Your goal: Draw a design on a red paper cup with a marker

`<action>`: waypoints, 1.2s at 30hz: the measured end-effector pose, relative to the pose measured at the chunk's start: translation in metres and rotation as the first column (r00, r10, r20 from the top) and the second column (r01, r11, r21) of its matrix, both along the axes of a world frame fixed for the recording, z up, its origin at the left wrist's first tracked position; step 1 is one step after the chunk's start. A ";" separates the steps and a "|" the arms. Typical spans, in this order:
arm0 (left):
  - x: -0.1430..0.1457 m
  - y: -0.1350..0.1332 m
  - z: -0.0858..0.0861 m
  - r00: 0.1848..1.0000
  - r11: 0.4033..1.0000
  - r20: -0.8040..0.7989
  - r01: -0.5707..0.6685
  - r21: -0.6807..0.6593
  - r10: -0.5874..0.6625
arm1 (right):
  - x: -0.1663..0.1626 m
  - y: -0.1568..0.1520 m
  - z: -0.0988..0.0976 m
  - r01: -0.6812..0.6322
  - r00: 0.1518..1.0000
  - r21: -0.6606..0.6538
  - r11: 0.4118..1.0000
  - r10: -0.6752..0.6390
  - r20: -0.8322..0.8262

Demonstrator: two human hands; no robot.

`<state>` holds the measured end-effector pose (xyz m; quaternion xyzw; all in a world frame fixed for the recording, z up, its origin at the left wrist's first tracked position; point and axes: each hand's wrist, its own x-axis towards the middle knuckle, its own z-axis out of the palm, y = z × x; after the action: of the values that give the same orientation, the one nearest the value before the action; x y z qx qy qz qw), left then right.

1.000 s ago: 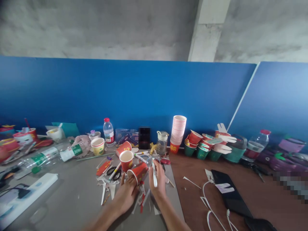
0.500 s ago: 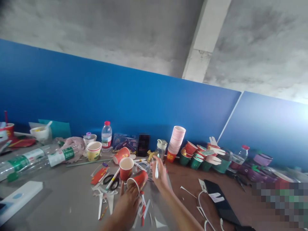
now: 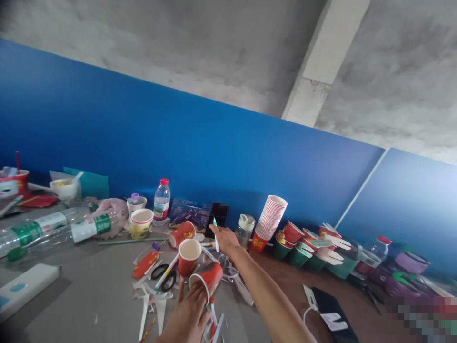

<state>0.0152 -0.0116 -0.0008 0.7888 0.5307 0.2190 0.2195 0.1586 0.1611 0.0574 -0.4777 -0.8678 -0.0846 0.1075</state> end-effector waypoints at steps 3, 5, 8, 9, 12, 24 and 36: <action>-0.001 0.002 -0.002 1.000 1.000 0.005 0.010 -0.004 -0.010 | -0.001 0.008 -0.001 -0.010 0.999 -0.016 1.000 0.010 0.042; -0.001 0.003 -0.003 1.000 1.000 0.006 0.020 0.011 -0.020 | -0.001 0.012 -0.001 -0.019 0.997 -0.026 0.999 0.021 0.068; -0.001 0.003 -0.005 1.000 1.000 0.011 0.029 0.010 -0.029 | 0.000 0.015 -0.001 -0.031 0.995 -0.043 0.999 0.035 0.094; -0.001 0.003 -0.005 0.999 1.000 0.013 0.029 0.008 -0.029 | 0.000 0.016 -0.001 -0.031 0.994 -0.047 0.998 0.036 0.099; -0.001 0.003 -0.006 0.999 1.000 0.025 0.025 0.010 -0.025 | 0.001 0.017 -0.001 -0.028 0.994 -0.055 0.998 0.033 0.100; -0.001 -0.002 0.010 1.000 1.000 0.007 0.009 -0.002 -0.009 | 0.002 -0.080 0.029 -0.187 0.590 0.081 0.979 0.177 -0.788; 0.001 -0.004 0.010 0.995 0.997 -0.093 -0.021 0.076 0.028 | 0.003 -0.163 -0.023 -0.074 0.230 -0.053 0.996 -0.035 -0.973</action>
<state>0.0165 -0.0160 0.0088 0.7994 0.5415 0.2037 0.1618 0.1615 -0.0017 0.0349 -0.4203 -0.6225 0.2697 0.6026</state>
